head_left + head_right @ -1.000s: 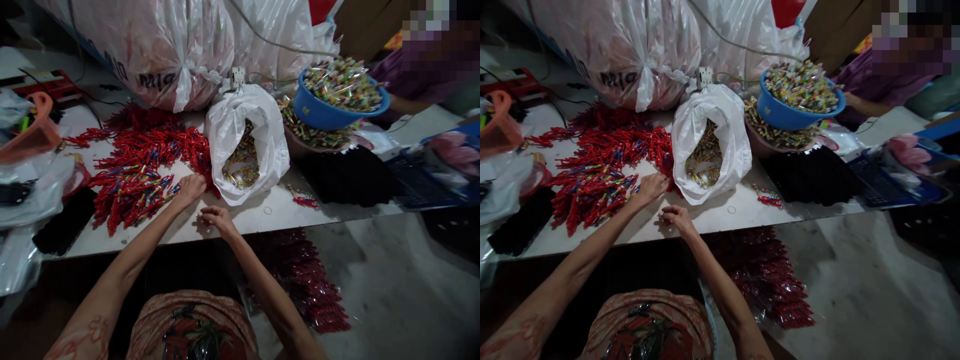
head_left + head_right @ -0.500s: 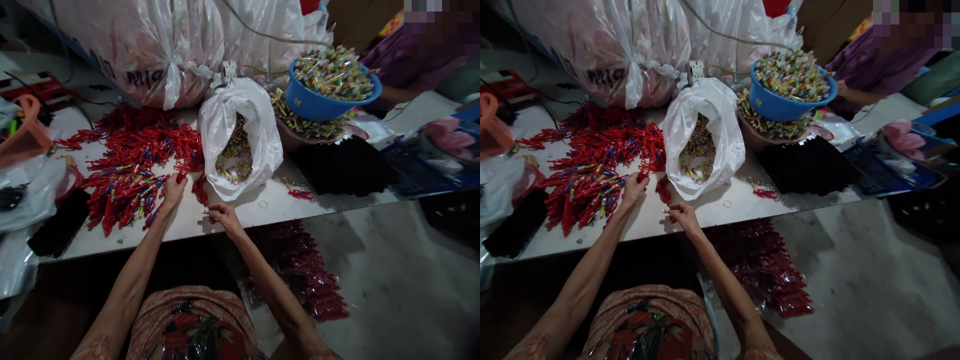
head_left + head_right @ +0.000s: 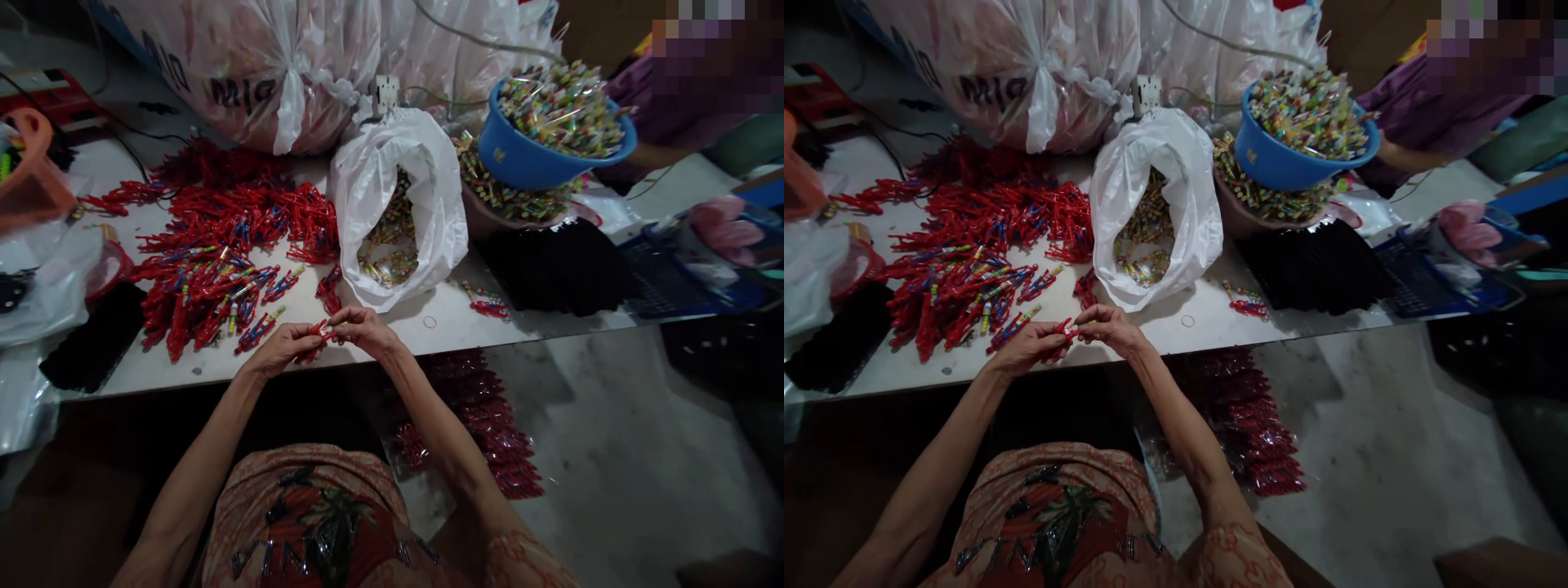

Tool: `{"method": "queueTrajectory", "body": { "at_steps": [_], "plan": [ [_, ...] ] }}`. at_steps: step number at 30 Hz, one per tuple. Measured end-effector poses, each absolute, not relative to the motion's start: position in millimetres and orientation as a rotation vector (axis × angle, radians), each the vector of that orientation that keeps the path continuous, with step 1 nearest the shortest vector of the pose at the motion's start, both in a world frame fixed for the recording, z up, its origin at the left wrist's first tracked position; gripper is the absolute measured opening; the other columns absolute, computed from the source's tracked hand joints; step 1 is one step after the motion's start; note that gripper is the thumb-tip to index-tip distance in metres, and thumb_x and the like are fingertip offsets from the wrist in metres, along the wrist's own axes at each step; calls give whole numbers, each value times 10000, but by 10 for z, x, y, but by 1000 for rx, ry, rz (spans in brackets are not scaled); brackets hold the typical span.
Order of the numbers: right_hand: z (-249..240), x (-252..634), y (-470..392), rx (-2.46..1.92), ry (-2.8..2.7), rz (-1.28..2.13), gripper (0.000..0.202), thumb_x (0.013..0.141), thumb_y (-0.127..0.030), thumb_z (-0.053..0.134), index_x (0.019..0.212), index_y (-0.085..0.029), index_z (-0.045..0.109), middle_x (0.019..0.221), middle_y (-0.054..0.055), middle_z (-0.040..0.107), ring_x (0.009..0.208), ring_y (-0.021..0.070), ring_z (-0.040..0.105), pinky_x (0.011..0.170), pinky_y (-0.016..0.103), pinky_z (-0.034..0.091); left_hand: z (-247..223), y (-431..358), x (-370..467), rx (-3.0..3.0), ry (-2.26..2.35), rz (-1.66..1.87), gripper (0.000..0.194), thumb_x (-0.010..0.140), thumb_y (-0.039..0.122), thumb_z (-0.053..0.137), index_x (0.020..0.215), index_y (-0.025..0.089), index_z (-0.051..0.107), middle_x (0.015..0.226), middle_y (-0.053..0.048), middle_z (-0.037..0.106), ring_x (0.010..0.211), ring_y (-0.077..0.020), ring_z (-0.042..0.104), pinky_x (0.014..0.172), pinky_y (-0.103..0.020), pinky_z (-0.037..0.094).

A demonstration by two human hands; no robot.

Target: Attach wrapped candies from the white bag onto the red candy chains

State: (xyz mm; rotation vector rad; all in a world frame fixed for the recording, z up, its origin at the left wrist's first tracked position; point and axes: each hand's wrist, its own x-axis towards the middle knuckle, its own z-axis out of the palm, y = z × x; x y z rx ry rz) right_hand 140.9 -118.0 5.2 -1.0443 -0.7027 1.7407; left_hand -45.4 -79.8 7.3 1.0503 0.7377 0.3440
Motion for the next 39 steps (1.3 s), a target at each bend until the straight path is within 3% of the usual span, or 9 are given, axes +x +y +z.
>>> {"method": "queueTrajectory", "body": {
  "at_steps": [12, 16, 18, 20, 24, 30, 33, 36, 39],
  "plan": [
    [-78, 1216, -1162, -1248, -1144, 1384, 291, 606, -256, 768, 852, -147, 657, 762, 17, 678, 682, 127, 619, 655, 254, 495, -26, -754, -717, 1618, 1044, 312, 433, 712, 554, 601, 849, 155, 699, 553, 19, 561, 468, -104, 437, 440, -211, 322],
    [6, 1511, -873, -1504, -1307, 950, 287, 742, -275, 658, 1000, -151, 650, 905, 48, 685, 710, 132, 619, 660, 254, 496, 59, -588, -908, 1997, 1548, 649, 443, 814, 475, 519, 1092, 159, 659, 976, -97, 682, 888, -237, 608, 770, -341, 475],
    [140, 1801, -661, -1774, -1381, 656, 261, 798, -213, 568, 1036, -142, 650, 977, 78, 687, 811, 165, 641, 723, 271, 497, 85, -528, -881, 2148, 1774, 875, 486, 842, 433, 513, 1220, 137, 589, 1253, -171, 579, 1138, -310, 531, 933, -429, 417],
    [291, 2070, -460, -2110, -1498, 446, 277, 797, -136, 521, 1033, -129, 665, 1035, 120, 686, 953, 223, 642, 801, 301, 480, 60, -512, -721, 2285, 1735, 939, 435, 866, 368, 493, 1210, 119, 587, 1296, -195, 541, 1205, -324, 487, 991, -451, 368],
    [459, 2320, -216, -2557, -1762, 341, 319, 781, -149, 557, 1073, -112, 681, 1125, 191, 668, 1090, 306, 613, 834, 326, 461, -96, -544, -123, 2410, 1422, 558, 283, 907, 295, 417, 961, 163, 661, 1027, -147, 653, 1017, -281, 592, 903, -394, 406],
    [347, 2316, -240, -2629, -2053, 454, 355, 759, -223, 635, 1098, -136, 697, 1132, 180, 680, 1083, 303, 622, 848, 312, 464, -244, -491, 374, 2188, 1607, 273, 334, 852, 324, 514, 1121, 142, 591, 1160, -206, 606, 1049, -343, 585, 870, -433, 399],
    [292, 2344, -303, -2578, -2075, 433, 342, 753, -162, 608, 1080, -119, 701, 1116, 186, 683, 1074, 288, 625, 845, 294, 456, -290, -462, 282, 2143, 1567, 351, 223, 817, 243, 517, 1009, 173, 606, 1114, -164, 624, 1070, -306, 582, 852, -380, 416],
    [233, 2386, -343, -2448, -1916, 418, 278, 776, -143, 548, 995, -101, 713, 1028, 178, 702, 1020, 266, 636, 826, 293, 454, -313, -474, 122, 1847, 1492, 518, 91, 787, 262, 527, 814, 187, 571, 838, -83, 646, 824, -227, 636, 692, -309, 448],
    [160, 2407, -343, -2160, -1487, 487, 284, 745, -191, 575, 994, -111, 685, 883, 98, 706, 860, 209, 645, 733, 274, 474, -277, -543, -26, 1344, 1265, 670, 181, 700, 347, 591, 740, 186, 518, 604, 12, 569, 502, -132, 544, 485, -237, 392]
  ]
}}
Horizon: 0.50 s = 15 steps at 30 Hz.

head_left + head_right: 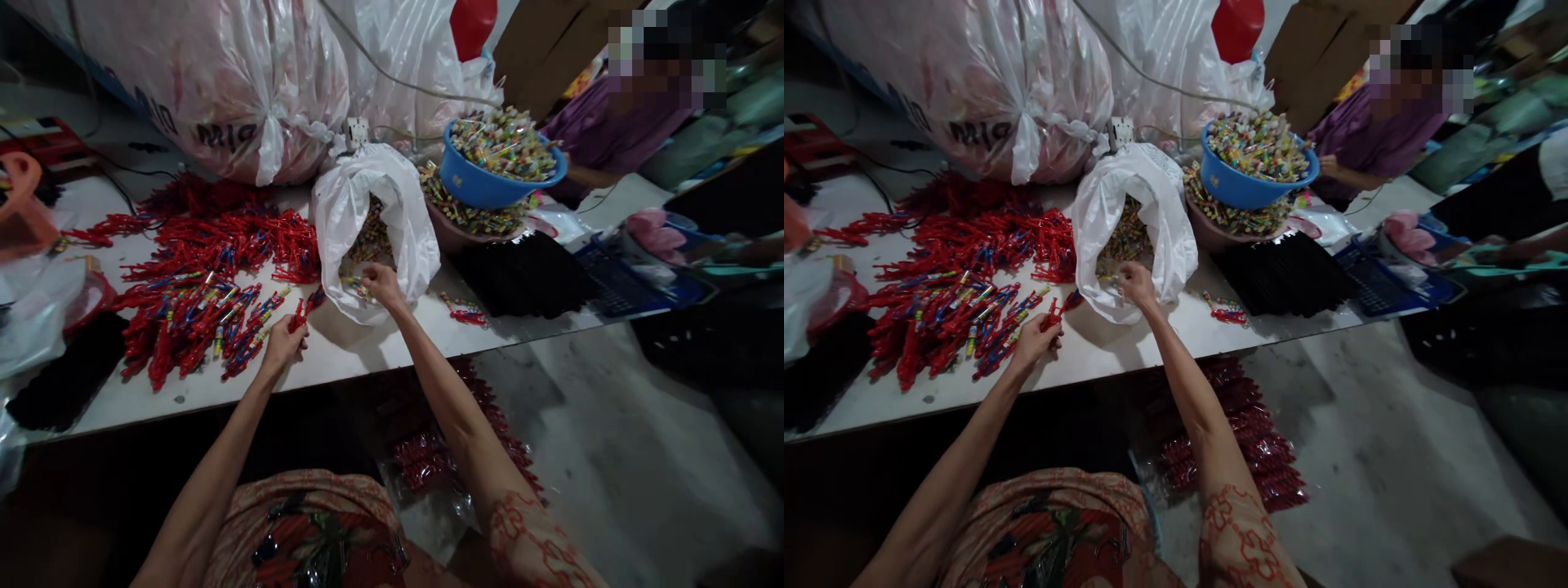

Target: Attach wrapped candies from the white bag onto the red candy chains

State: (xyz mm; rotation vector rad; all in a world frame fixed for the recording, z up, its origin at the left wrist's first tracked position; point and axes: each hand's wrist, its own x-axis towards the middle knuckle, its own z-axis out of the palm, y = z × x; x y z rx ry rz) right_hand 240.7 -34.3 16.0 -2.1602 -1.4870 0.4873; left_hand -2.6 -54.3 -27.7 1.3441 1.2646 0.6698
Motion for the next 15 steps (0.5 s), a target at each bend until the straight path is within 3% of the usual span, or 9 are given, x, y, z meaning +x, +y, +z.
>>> {"method": "queueTrajectory", "body": {
  "at_steps": [3, 6, 11, 15],
  "plan": [
    [138, 2350, -352, -1879, -1066, 634, 287, 694, -235, 628, 955, -119, 642, 740, 25, 651, 651, 142, 592, 593, 241, 460, -163, -650, -125, 1028, 1043, 712, 329, 587, 402, 686, 758, 159, 544, 601, 14, 590, 444, -102, 514, 413, -208, 352],
    [204, 2159, -472, -1576, -750, 956, 225, 695, -287, 659, 863, -168, 568, 672, -7, 613, 509, 103, 523, 470, 216, 407, -23, -752, -166, 892, 928, 689, 399, 582, 449, 719, 777, 129, 584, 625, -13, 623, 458, -103, 542, 411, -205, 359],
    [342, 1679, -903, -1155, -647, 1496, 449, 588, -245, 775, 944, -219, 503, 848, 11, 676, 649, 134, 640, 510, 223, 493, 63, -851, -202, 840, 852, 654, 303, 570, 354, 712, 734, 124, 603, 630, -28, 651, 424, -88, 517, 395, -204, 330],
    [380, 1515, -1075, -1154, -793, 1556, 565, 530, -204, 810, 987, -224, 479, 918, 6, 682, 613, 128, 643, 484, 228, 500, 31, -889, -300, 873, 889, 615, 268, 573, 346, 700, 698, 127, 608, 550, -4, 605, 383, -65, 452, 378, -197, 285]
  ]
}}
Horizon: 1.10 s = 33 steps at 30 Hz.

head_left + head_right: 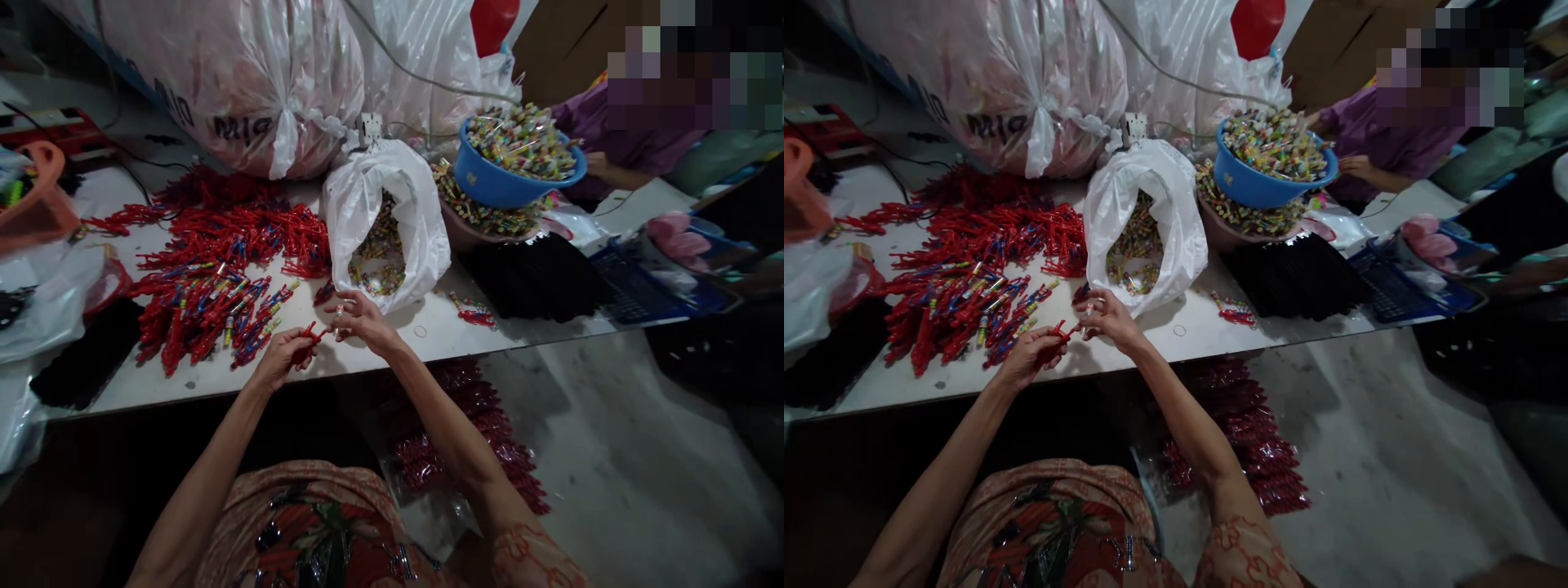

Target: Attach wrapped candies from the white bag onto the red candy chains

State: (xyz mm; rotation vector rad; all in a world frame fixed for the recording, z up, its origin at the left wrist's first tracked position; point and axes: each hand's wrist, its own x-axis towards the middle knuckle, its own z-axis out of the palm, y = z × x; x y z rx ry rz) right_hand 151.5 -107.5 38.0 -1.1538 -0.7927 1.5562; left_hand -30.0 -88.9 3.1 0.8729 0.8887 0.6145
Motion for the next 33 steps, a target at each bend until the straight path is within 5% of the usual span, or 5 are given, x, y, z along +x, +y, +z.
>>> {"method": "queueTrajectory", "body": {
  "at_steps": [9, 22, 33],
  "plan": [
    [261, 1542, -1161, -1224, -907, 1560, 309, 587, -315, 806, 804, -135, 682, 597, -3, 660, 545, 95, 588, 532, 218, 450, 83, -925, -320, 959, 829, 535, 369, 583, 438, 756, 715, 123, 620, 586, -9, 612, 413, -63, 457, 413, -205, 312],
    [275, 1494, -1148, -1050, -971, 1737, 364, 556, -287, 831, 860, -146, 689, 678, 8, 682, 561, 100, 575, 517, 217, 440, 79, -963, -399, 1046, 714, 408, 379, 619, 473, 748, 740, 122, 668, 533, 11, 531, 440, -68, 413, 418, -210, 281],
    [114, 1179, -1017, -1346, -1466, 1093, 233, 750, -210, 648, 981, -189, 672, 874, 29, 684, 789, 141, 631, 741, 268, 500, -51, -820, -652, 1408, 1126, 530, 404, 644, 515, 646, 829, 159, 701, 565, 11, 556, 447, -101, 426, 446, -229, 323]
  ]
}}
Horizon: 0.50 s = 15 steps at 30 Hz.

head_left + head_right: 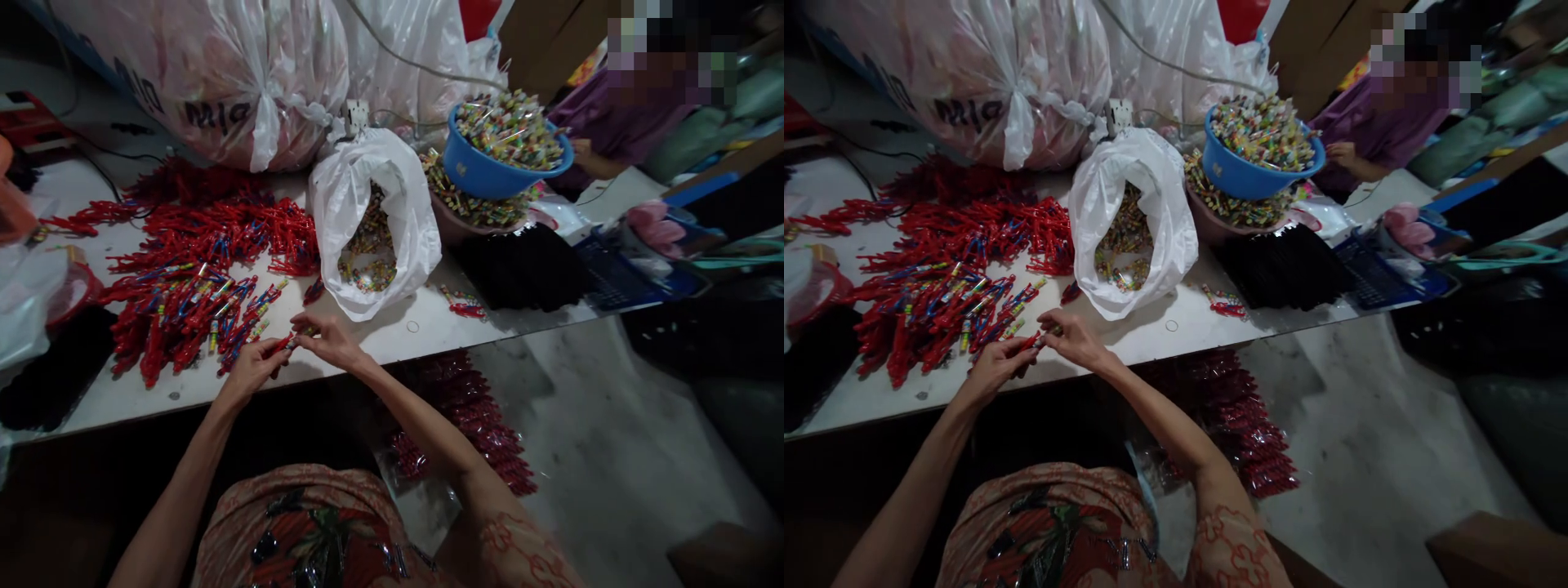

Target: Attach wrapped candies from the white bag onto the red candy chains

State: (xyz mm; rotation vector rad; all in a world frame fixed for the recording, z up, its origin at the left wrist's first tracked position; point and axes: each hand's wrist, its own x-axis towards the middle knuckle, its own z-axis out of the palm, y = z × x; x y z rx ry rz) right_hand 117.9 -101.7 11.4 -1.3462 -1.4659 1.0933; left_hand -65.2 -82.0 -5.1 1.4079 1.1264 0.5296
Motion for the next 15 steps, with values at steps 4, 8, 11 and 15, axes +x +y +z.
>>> {"method": "queueTrajectory", "body": {
  "at_steps": [4, 8, 11, 15],
  "plan": [
    [294, 1733, -548, -1756, -1521, 695, 243, 838, -264, 558, 1025, -154, 667, 970, 81, 692, 879, 186, 644, 776, 283, 489, 146, -573, -960, 1831, 1683, 751, 449, 749, 420, 558, 1101, 163, 667, 904, -102, 675, 782, -241, 595, 666, -332, 457],
    [353, 2235, -180, -2500, -1645, 454, 277, 779, -181, 587, 1028, -110, 686, 1081, 184, 679, 1085, 306, 610, 875, 349, 454, 349, -363, -851, 2263, 1942, 874, 513, 823, 329, 515, 1291, 123, 540, 1272, -215, 553, 1160, -359, 493, 914, -489, 401],
    [211, 2267, -122, -2568, -1682, 526, 302, 724, -170, 644, 1011, -94, 697, 1098, 211, 675, 1132, 340, 587, 934, 373, 426, 257, -226, -332, 2496, 1584, 601, 333, 845, 259, 467, 1109, 161, 643, 1120, -151, 635, 1099, -308, 539, 955, -462, 390],
    [67, 2235, -182, -2480, -1577, 539, 271, 794, -164, 558, 1022, -83, 680, 1129, 225, 658, 1143, 321, 581, 932, 356, 423, -35, -70, 400, 2379, 1447, 278, 338, 854, 176, 394, 1075, 177, 650, 1131, -153, 627, 1091, -305, 557, 918, -433, 418]
  ]
}}
